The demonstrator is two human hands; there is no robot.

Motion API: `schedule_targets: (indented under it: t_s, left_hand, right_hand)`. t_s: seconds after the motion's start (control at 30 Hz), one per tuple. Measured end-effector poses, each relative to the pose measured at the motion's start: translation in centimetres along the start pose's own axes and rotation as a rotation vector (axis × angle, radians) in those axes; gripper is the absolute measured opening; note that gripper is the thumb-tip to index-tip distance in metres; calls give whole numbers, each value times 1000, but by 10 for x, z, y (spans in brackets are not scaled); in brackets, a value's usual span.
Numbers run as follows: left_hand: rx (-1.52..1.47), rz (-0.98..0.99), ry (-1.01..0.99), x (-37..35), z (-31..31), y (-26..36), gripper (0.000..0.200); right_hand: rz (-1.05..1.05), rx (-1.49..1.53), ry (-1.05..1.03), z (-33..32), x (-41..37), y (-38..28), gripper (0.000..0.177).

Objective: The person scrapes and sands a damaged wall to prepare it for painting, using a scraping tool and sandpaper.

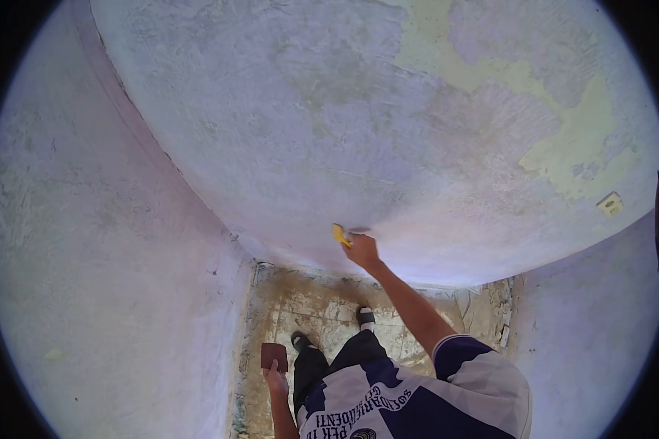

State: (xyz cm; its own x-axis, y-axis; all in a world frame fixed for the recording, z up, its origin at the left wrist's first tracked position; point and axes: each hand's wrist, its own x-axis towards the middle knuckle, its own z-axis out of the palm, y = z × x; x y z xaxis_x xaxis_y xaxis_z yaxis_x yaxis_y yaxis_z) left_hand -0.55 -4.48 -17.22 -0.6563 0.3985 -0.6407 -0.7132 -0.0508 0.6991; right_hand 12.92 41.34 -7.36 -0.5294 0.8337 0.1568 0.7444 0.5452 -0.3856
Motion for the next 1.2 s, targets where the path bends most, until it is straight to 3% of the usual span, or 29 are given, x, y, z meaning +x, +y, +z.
schedule_targets:
  t_s: [0.07,0.17,0.23,0.37,0.47,0.57,0.63,0.67,0.77,0.97,1.07,1.2]
  left_hand:
    - [9,-12,-10,4,-1,1,32]
    - [36,-20,-3,8,-8,11,32]
    - [23,-10,2,9,-10,17,32]
    - [12,13,26,11,-30,23,35]
    - [-14,16,68,12,-38,27,38]
    - [-18,18,34,14,-40,28,38]
    - [1,29,9,23,-40,21,36]
    - [6,22,2,24,-37,21,38]
    - [14,10,-5,25,-21,21,41]
    - [-29,79,28,11,1,3,39]
    - [-36,86,82,-8,9,-9,39]
    - [-47,46,50,-16,31,-30,43]
  right_hand:
    - [43,-2,-50,12,7,-15,26]
    - [99,141,229,31,-16,-8,26]
    - [277,94,215,45,-43,24,26]
    - [421,32,298,28,-92,97,28]
    - [331,69,138,-10,-88,108,27]
    - [83,-2,77,-9,-58,93,32]
    - [100,-17,-36,4,-38,68,40]
    - [64,-39,6,19,-33,60,40]
    - [187,-68,-33,12,-34,31,32]
    - [358,-158,41,-7,-94,111,23]
    - [273,-228,15,-37,-105,138,23]
    - [198,-190,5,-5,-86,124,23]
